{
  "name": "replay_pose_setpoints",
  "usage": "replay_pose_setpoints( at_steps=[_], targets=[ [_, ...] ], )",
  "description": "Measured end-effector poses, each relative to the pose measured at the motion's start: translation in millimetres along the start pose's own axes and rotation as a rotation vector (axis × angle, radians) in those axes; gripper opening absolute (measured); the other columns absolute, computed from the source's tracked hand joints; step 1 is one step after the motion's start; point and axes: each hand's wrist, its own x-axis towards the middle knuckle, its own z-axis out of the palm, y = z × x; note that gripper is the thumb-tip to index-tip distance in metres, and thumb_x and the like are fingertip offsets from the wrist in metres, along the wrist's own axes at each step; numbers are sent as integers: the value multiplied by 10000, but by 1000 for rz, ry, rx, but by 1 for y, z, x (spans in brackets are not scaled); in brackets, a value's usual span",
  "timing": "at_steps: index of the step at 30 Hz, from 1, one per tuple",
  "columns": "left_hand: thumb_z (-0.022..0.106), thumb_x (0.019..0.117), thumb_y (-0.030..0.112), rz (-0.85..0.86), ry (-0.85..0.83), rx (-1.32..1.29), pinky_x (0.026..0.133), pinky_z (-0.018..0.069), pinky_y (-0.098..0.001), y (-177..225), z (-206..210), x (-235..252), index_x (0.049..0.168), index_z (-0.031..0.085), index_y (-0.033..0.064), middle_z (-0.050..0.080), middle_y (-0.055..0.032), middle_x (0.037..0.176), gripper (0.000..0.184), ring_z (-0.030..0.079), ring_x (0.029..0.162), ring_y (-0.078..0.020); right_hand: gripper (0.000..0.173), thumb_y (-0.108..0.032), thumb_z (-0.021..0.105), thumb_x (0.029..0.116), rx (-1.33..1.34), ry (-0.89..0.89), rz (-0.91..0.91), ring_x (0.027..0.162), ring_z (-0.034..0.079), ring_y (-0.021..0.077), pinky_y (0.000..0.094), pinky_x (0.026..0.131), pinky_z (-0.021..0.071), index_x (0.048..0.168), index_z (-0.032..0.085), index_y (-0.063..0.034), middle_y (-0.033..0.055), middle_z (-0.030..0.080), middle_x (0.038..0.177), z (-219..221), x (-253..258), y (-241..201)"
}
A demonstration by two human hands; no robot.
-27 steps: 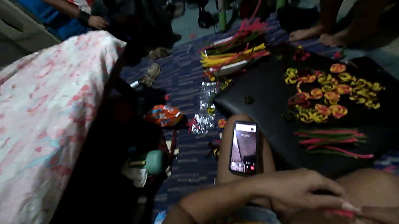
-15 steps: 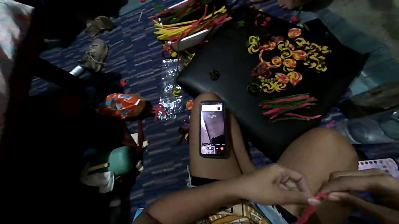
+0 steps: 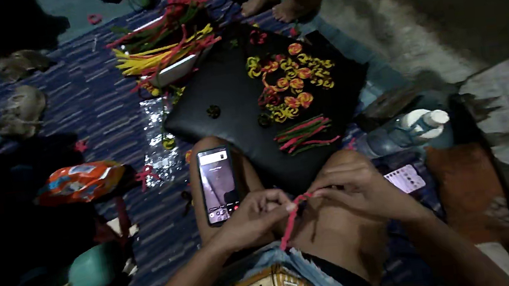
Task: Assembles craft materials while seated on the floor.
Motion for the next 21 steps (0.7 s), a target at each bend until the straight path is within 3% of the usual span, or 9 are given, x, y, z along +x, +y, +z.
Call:
replay_pose_setpoints(
  at_steps=[3, 7, 13, 16, 19, 21],
  targets=[
    [663, 978, 176, 116, 49, 148, 498, 385, -79, 1, -1, -2, 980, 668, 157, 578, 190, 654, 20, 483, 543, 116, 265, -267, 584, 1049, -204, 48, -63, 755, 632, 109, 206, 716, 509, 969, 735, -64, 62, 684, 806, 3, 2, -4],
    [727, 938, 185, 266, 147, 310, 535, 398, -64, 2, 3, 1, 957, 699, 91, 597, 153, 701, 100, 489, 591, 120, 317, -269, 543, 1065, -252, 79, -73, 755, 634, 150, 250, 711, 504, 924, 725, -52, 74, 675, 778, 3, 0, -7],
    [763, 908, 219, 297, 191, 437, 513, 368, -61, 4, 6, 1, 903, 722, 79, 609, 126, 676, 146, 466, 567, 122, 344, -281, 521, 1061, -120, 19, 54, 694, 580, 53, 174, 654, 466, 896, 708, -44, 43, 666, 768, 0, -6, -16],
    [785, 889, 225, 326, 196, 457, 512, 358, -63, 3, 6, 0, 886, 736, 65, 630, 111, 686, 168, 461, 571, 124, 314, -283, 580, 1041, -19, -1, 93, 716, 562, -15, 116, 666, 457, 922, 739, -39, 25, 676, 808, -3, -6, -16],
    [803, 875, 298, 330, 217, 554, 532, 408, -83, 5, 7, 1, 940, 742, 78, 672, 85, 751, 238, 506, 599, 100, 275, -292, 606, 1027, -85, -21, 38, 808, 627, 61, 187, 749, 498, 942, 760, -82, 29, 711, 849, -5, -5, -12],
    [750, 904, 398, 401, 316, 800, 558, 449, -179, 4, 9, 3, 1050, 739, 108, 706, 31, 811, 326, 552, 614, 4, 263, -276, 584, 1025, -150, -15, 35, 809, 634, 97, 219, 745, 502, 949, 753, -88, 33, 714, 852, -2, -4, -12]
  ],
)
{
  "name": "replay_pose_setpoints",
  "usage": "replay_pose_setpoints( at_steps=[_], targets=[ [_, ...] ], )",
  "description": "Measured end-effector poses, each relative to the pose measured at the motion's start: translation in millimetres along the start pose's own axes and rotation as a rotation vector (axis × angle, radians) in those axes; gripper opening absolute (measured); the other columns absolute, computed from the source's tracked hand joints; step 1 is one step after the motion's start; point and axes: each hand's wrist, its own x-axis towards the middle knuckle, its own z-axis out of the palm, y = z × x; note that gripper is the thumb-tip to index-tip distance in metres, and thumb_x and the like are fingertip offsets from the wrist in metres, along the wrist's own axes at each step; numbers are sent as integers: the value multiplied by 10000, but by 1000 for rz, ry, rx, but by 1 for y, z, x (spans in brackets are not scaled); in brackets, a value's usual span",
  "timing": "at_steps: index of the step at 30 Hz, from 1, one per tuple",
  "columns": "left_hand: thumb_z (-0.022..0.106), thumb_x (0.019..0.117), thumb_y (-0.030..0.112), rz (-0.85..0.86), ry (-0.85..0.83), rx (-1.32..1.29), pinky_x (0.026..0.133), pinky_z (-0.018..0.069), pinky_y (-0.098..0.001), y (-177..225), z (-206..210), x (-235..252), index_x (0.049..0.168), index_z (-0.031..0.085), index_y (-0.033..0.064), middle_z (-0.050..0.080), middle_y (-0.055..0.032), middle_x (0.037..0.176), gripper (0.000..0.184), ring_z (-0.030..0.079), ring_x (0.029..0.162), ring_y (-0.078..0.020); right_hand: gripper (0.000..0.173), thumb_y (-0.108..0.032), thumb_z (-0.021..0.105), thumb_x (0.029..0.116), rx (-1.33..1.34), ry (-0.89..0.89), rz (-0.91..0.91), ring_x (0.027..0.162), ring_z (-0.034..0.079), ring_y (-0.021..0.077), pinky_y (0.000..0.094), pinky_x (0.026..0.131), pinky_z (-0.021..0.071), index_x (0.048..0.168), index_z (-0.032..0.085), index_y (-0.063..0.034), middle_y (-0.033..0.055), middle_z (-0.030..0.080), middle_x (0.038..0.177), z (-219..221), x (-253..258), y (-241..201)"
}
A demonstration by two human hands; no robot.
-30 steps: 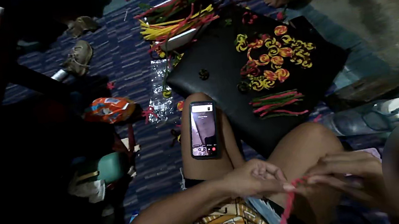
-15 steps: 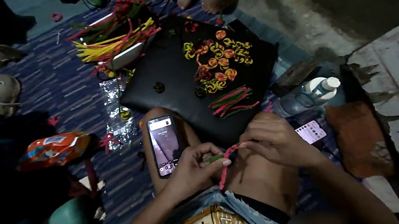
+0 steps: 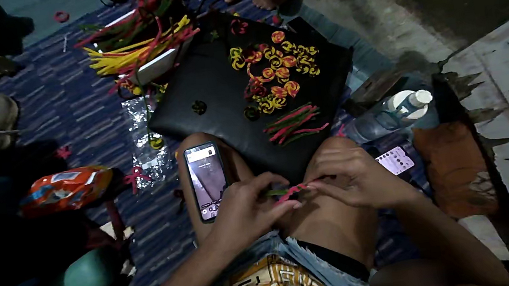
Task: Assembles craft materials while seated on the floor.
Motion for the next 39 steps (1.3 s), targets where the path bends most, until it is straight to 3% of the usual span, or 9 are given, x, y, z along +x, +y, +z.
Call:
replay_pose_setpoints(
  at_steps=[4, 9, 13, 20, 26, 31, 34, 37, 39],
  targets=[
    [661, 962, 324, 212, 149, 410, 535, 517, -318, 1, 3, 6, 1099, 677, 63, 707, -78, 881, 295, 657, 652, -174, 285, -235, 532, 1019, -42, -2, 70, 770, 639, 115, 234, 711, 507, 998, 761, -67, 55, 723, 851, 4, 1, -4],
    [611, 992, 455, 202, 76, 311, 507, 466, -299, 0, 2, 5, 1097, 607, 63, 637, -48, 767, 407, 568, 571, -148, 315, -317, 560, 1044, 94, 2, 89, 748, 576, 36, 166, 696, 467, 1030, 766, -79, 22, 666, 807, 7, 2, -3],
    [539, 1046, 414, 104, -36, 74, 577, 503, -253, 2, 0, 3, 1169, 582, 67, 645, -28, 812, 371, 589, 632, -78, 227, -194, 619, 1021, 264, 86, 32, 840, 641, -8, 121, 780, 516, 1034, 779, -33, 44, 714, 892, 18, 4, -1],
    [457, 1092, 315, 50, -102, 8, 581, 478, -192, -1, -8, 0, 1018, 680, 85, 618, 15, 697, 329, 566, 593, -25, 122, -118, 694, 975, 312, 273, -119, 939, 705, 14, 157, 872, 562, 989, 777, -30, 36, 771, 957, 24, 5, 0],
    [494, 1067, 193, -330, -407, -907, 455, 328, -67, 4, -14, 1, 919, 667, 207, 497, 188, 624, 228, 406, 504, 116, 149, -134, 627, 1020, 185, 244, -325, 927, 707, 85, 225, 841, 540, 1011, 766, -81, 46, 774, 974, 17, 6, -1],
    [477, 1059, 207, -599, -512, -1164, 376, 317, -79, 11, -19, -5, 892, 652, 243, 458, 180, 564, 245, 375, 413, 98, 123, -153, 625, 1026, -97, 376, -374, 867, 720, 107, 247, 789, 546, 1029, 740, -111, 37, 780, 965, 23, 1, -8],
    [477, 1076, 210, -418, -430, -996, 458, 360, -71, 6, -15, -7, 964, 654, 217, 546, 181, 662, 209, 442, 506, 106, 151, -201, 661, 1014, -20, 387, -300, 858, 718, 84, 231, 805, 544, 990, 753, -84, 40, 778, 923, 24, 1, -9],
    [466, 1086, 220, -115, -250, -448, 635, 412, -78, 0, -16, -4, 1005, 640, 121, 563, 132, 803, 216, 494, 699, 105, 197, -230, 678, 1004, -64, 375, -256, 794, 701, 83, 218, 754, 533, 940, 754, -60, 54, 767, 862, 18, 2, -9],
    [530, 1053, 349, -16, -88, -77, 935, 452, -266, 1, -16, -3, 1120, 689, 147, 649, 40, 1056, 266, 565, 1037, -28, 191, -219, 654, 1016, -112, 322, -212, 806, 698, 92, 217, 749, 532, 950, 743, -63, 59, 762, 872, 15, 1, -12]
  ],
)
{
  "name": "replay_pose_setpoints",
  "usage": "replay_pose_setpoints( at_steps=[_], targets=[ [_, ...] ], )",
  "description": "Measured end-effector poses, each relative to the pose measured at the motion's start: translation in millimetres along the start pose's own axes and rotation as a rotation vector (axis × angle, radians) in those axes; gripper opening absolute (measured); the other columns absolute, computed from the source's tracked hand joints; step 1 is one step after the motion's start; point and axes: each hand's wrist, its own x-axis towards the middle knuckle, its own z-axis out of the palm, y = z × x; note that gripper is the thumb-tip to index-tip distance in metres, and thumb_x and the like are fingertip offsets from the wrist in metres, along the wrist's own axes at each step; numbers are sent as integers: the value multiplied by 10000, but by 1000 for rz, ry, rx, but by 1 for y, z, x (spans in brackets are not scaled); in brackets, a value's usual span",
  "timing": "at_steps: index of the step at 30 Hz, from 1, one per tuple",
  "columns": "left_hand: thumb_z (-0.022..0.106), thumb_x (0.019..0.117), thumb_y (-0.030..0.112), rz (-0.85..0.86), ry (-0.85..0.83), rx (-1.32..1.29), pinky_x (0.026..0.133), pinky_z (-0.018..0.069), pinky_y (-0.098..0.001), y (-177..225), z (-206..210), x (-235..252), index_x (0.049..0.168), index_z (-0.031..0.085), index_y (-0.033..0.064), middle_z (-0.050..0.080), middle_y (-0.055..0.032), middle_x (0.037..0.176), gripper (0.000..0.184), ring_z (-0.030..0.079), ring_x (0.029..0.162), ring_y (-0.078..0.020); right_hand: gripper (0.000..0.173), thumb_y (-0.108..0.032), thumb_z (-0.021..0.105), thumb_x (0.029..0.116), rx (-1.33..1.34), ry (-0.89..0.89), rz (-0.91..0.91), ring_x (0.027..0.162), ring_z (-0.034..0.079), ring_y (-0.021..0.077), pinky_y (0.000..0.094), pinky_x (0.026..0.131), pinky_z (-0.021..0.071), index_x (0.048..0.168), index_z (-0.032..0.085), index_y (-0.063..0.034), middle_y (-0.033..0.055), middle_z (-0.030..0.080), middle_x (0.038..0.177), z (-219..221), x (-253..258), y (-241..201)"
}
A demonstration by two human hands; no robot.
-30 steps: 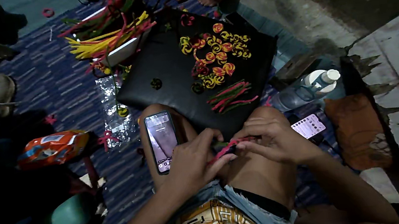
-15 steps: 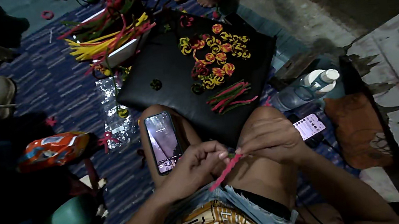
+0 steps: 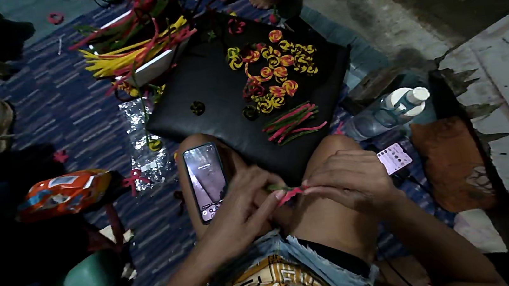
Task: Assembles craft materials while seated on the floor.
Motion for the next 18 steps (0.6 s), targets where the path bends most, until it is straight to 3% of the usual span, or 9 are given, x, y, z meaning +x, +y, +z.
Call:
replay_pose_setpoints(
  at_steps=[1, 3, 7, 10, 13, 18],
  targets=[
    [562, 1027, 412, 49, 89, 106, 1015, 430, -379, -2, 1, 2, 1164, 692, 171, 655, -1, 1147, 306, 560, 1151, -118, 195, -211, 635, 1026, -5, -30, 24, 821, 701, 96, 221, 754, 537, 965, 744, -61, 62, 762, 885, -1, 0, 0],
    [577, 1008, 486, 115, 207, 217, 1044, 381, -427, -2, 1, 6, 1144, 705, 228, 642, 6, 1171, 318, 536, 1195, -152, 212, -213, 604, 1041, -8, -63, 61, 822, 697, 94, 218, 751, 537, 981, 739, -60, 63, 754, 887, -3, 0, 0],
    [617, 1000, 424, 188, 169, 275, 932, 447, -338, 5, 2, 13, 1087, 770, 195, 698, 6, 1047, 288, 607, 1029, -120, 221, -218, 607, 1041, 7, -66, 77, 819, 693, 89, 209, 757, 540, 967, 735, -55, 61, 749, 877, -5, -1, 0],
    [619, 1005, 339, 211, 99, 237, 864, 465, -308, 8, 7, 19, 965, 779, 142, 720, 12, 910, 257, 631, 908, -106, 211, -232, 633, 1028, -4, -42, 70, 846, 679, 103, 208, 769, 531, 958, 738, -63, 62, 739, 878, -6, 0, 0],
    [614, 1011, 352, 178, 25, 152, 855, 492, -237, 11, 10, 21, 992, 745, 118, 698, 31, 904, 270, 623, 888, -47, 207, -260, 640, 1025, -47, -11, 70, 894, 673, 116, 218, 794, 533, 968, 736, -85, 57, 723, 894, -8, -2, 0],
    [575, 1038, 249, 93, -27, 11, 759, 506, -131, 10, 14, 25, 1018, 726, 57, 702, 9, 910, 246, 625, 823, 23, 216, -250, 636, 1028, -53, -63, 47, 842, 655, 131, 224, 744, 518, 980, 742, -69, 69, 710, 862, -12, -3, 2]
  ],
)
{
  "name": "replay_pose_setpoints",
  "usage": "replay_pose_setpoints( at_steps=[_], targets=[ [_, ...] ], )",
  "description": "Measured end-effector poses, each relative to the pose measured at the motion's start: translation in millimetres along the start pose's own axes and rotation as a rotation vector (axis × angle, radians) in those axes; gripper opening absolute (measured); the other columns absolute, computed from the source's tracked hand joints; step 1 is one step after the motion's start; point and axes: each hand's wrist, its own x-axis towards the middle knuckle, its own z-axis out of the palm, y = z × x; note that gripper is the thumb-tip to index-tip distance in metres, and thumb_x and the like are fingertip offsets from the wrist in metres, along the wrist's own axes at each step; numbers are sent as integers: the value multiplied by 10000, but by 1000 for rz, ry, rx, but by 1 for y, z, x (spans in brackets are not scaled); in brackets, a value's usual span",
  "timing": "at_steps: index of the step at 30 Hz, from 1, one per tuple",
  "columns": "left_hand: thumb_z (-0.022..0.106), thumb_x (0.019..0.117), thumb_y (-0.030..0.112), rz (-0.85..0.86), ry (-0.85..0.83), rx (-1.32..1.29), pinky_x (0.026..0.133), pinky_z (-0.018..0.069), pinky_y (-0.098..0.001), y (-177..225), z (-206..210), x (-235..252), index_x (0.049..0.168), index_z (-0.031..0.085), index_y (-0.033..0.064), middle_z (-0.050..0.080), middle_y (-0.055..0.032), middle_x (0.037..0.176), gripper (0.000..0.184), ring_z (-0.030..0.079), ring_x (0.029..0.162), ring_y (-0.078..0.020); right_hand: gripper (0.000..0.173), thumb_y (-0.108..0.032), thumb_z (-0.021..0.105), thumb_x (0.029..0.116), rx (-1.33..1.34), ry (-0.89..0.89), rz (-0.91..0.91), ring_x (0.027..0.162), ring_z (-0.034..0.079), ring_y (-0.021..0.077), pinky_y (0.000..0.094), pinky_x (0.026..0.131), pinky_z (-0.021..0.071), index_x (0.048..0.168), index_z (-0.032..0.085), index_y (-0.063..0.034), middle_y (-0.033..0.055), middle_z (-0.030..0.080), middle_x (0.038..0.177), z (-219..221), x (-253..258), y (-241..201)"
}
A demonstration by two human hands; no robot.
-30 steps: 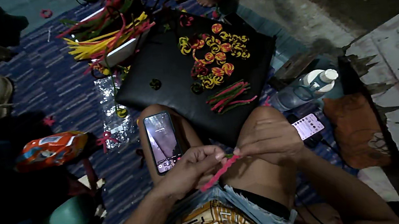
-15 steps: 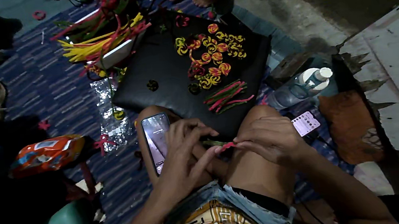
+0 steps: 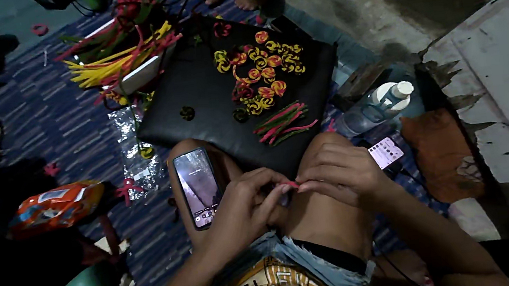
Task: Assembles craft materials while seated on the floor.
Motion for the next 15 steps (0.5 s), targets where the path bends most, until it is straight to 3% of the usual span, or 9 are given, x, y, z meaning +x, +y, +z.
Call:
replay_pose_setpoints(
  at_steps=[4, 9, 12, 15],
  targets=[
    [589, 1031, 246, -119, -24, -62, 659, 502, -108, -3, 1, 2, 1017, 706, 69, 688, 52, 855, 213, 607, 720, 62, 221, -216, 589, 1048, -22, -101, 5, 815, 643, 161, 245, 717, 507, 1004, 753, -74, 71, 700, 855, -6, 0, 3],
    [585, 1023, 278, -38, 46, 268, 872, 489, -327, 0, 5, 2, 976, 715, 103, 714, 27, 850, 223, 653, 806, -80, 262, -197, 514, 1054, -96, -200, -44, 795, 644, 213, 310, 665, 513, 969, 738, -90, 58, 700, 847, -7, 2, 4],
    [579, 1017, 244, 19, 77, 381, 857, 485, -385, 5, 8, 3, 959, 706, 79, 713, -21, 832, 216, 670, 790, -144, 271, -199, 523, 1038, -138, -189, -15, 770, 641, 220, 324, 645, 505, 946, 753, -88, 57, 699, 819, -7, 2, 0],
    [562, 1029, 225, 68, 143, 459, 795, 496, -339, 10, 14, 2, 966, 691, 67, 690, -47, 824, 214, 654, 772, -165, 267, -201, 551, 1005, -172, -112, 130, 720, 640, 195, 303, 619, 499, 889, 758, -78, 55, 694, 769, -1, 2, -10]
  ],
)
